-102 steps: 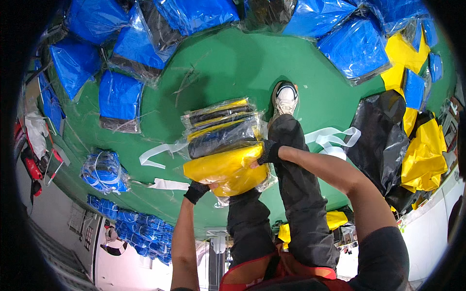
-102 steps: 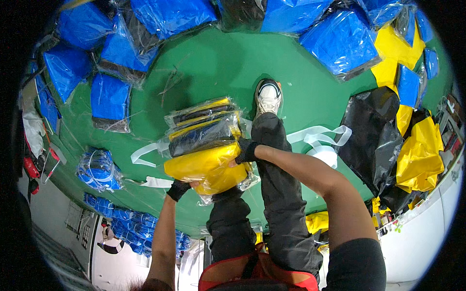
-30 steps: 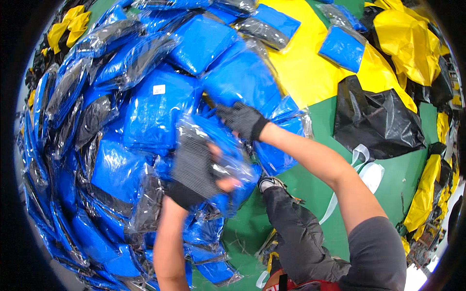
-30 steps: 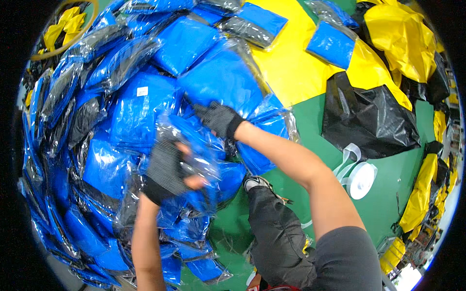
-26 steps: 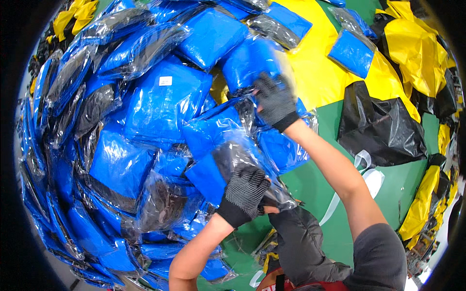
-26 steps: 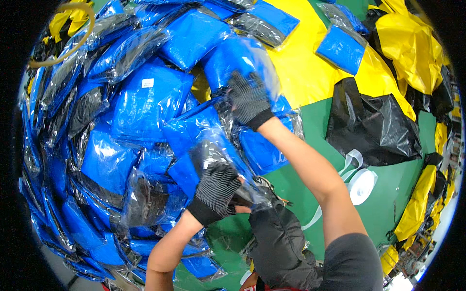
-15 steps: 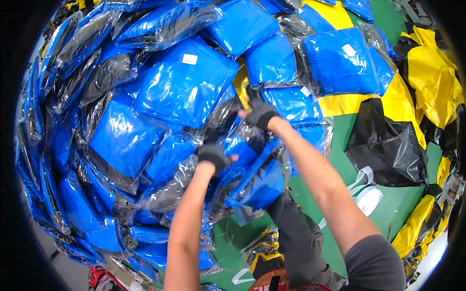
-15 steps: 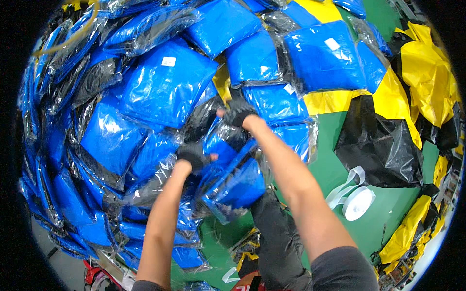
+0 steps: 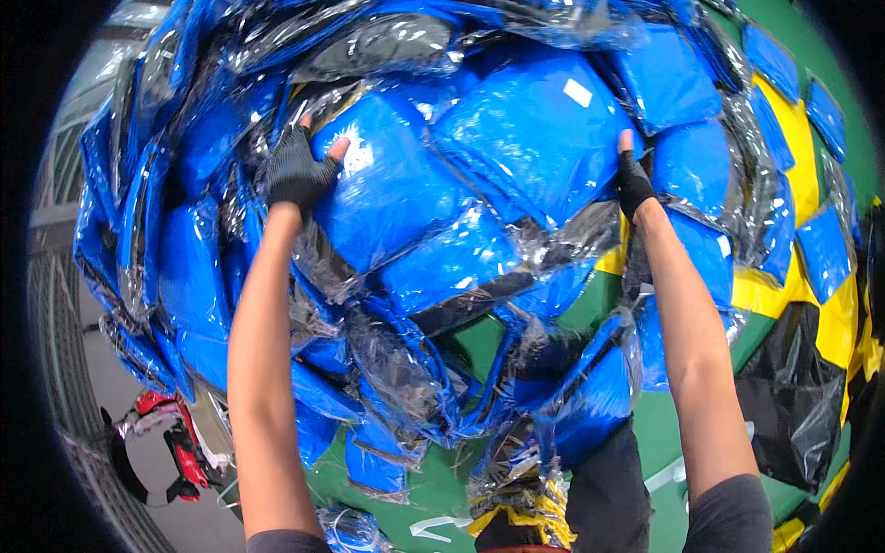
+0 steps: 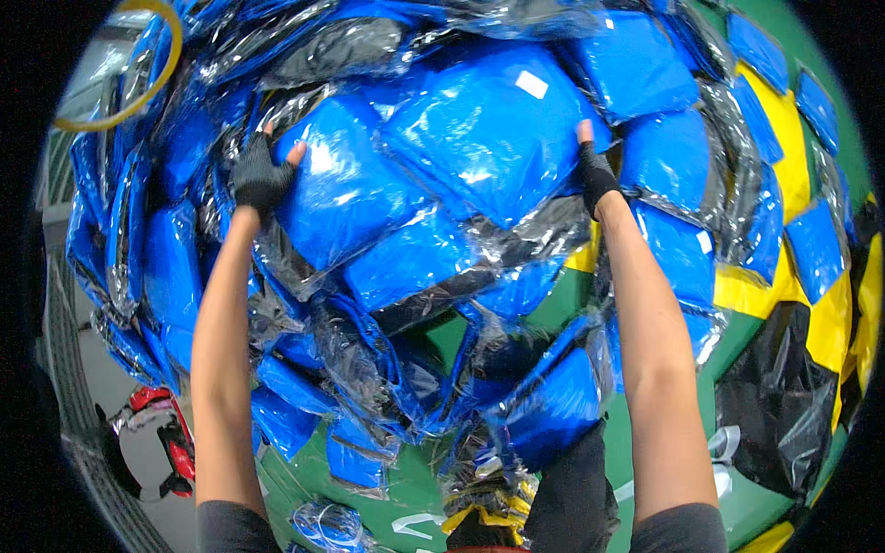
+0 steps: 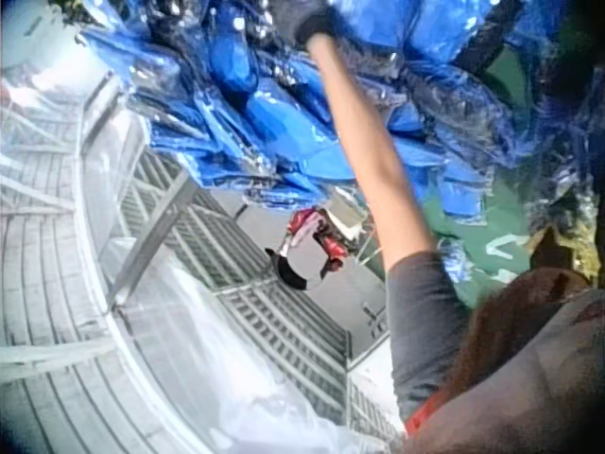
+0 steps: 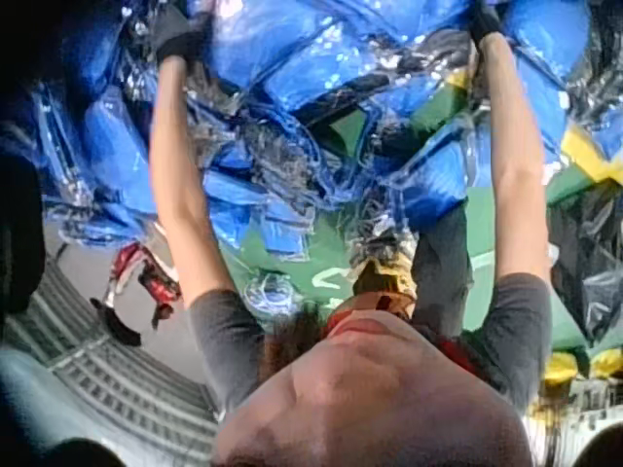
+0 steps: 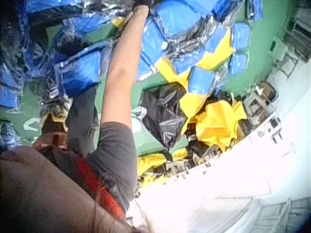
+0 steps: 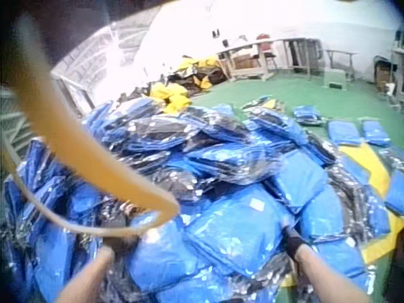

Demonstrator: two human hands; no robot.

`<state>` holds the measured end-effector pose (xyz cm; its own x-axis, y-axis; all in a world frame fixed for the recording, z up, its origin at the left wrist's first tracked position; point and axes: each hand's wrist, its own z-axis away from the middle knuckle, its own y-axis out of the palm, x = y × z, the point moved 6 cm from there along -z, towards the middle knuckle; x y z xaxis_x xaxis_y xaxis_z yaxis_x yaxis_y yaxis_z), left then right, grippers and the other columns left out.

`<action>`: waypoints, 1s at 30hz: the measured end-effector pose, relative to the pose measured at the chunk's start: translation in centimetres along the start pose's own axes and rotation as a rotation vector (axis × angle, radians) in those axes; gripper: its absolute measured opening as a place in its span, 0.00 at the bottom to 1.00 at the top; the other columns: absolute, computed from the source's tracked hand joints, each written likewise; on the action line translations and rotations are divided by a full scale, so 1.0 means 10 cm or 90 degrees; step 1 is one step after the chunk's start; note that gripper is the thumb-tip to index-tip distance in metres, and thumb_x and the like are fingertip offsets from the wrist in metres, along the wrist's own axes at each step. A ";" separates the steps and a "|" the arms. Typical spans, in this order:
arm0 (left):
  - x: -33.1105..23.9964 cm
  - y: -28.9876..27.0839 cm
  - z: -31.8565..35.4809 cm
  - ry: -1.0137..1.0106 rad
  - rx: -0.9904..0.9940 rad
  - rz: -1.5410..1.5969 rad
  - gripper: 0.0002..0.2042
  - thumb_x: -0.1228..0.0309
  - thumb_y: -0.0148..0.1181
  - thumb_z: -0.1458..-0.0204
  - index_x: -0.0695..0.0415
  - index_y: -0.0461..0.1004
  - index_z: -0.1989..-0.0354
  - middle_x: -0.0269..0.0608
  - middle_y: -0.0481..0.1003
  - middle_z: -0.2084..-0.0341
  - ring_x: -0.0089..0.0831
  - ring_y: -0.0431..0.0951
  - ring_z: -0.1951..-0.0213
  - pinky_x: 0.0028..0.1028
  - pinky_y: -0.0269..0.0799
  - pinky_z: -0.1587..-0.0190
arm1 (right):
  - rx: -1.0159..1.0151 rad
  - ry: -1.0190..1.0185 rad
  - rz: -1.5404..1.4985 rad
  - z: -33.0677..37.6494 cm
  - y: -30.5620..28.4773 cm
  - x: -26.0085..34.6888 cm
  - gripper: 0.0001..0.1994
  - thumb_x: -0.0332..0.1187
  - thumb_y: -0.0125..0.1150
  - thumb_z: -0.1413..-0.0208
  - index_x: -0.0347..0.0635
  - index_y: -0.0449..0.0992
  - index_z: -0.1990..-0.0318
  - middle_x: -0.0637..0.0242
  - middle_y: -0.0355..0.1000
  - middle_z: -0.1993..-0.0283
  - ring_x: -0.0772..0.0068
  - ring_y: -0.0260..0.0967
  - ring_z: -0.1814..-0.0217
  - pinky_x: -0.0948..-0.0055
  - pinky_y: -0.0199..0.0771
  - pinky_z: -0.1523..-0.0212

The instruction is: The person sits on a green floor and bundles blue and yellow plastic-wrapped packages using a white strap. They gather packages, wrap the strap around them, and secure the bundle with a tool, repeating the process for multiple sets.

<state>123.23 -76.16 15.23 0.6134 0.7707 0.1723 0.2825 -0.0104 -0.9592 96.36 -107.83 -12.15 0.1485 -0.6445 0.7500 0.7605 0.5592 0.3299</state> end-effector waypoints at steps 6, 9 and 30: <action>-0.70 0.99 1.11 0.027 0.556 0.182 0.44 0.31 0.48 0.63 0.56 0.63 0.44 0.61 0.65 0.49 0.53 0.65 0.46 0.39 0.58 0.43 | 0.020 0.066 -0.016 0.68 -0.36 -0.33 0.34 0.54 0.55 0.51 0.37 0.62 0.43 0.59 0.63 0.43 0.64 0.64 0.46 0.67 0.64 0.47; -1.57 0.87 1.82 0.018 0.572 0.456 0.34 0.39 0.50 0.55 0.53 0.66 0.47 0.57 0.65 0.48 0.52 0.64 0.45 0.39 0.57 0.43 | -0.234 -0.016 0.192 1.49 -1.14 -0.40 0.38 0.55 0.57 0.51 0.31 0.58 0.42 0.55 0.61 0.42 0.61 0.59 0.42 0.67 0.59 0.44; 1.41 2.08 0.31 -0.921 -0.286 0.894 0.22 0.50 0.61 0.55 0.58 0.73 0.63 0.38 0.73 0.72 0.27 0.70 0.74 0.28 0.65 0.74 | 0.309 0.264 0.252 3.59 1.39 -0.41 0.14 0.35 0.54 0.43 0.39 0.69 0.52 0.68 0.70 0.62 0.80 0.65 0.60 0.80 0.66 0.58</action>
<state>135.47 -63.58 -2.97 -0.3093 -0.0674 -0.9486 0.4999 -0.8600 -0.1019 83.60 -78.66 9.96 0.6518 -0.4377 0.6193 0.2515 0.8952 0.3680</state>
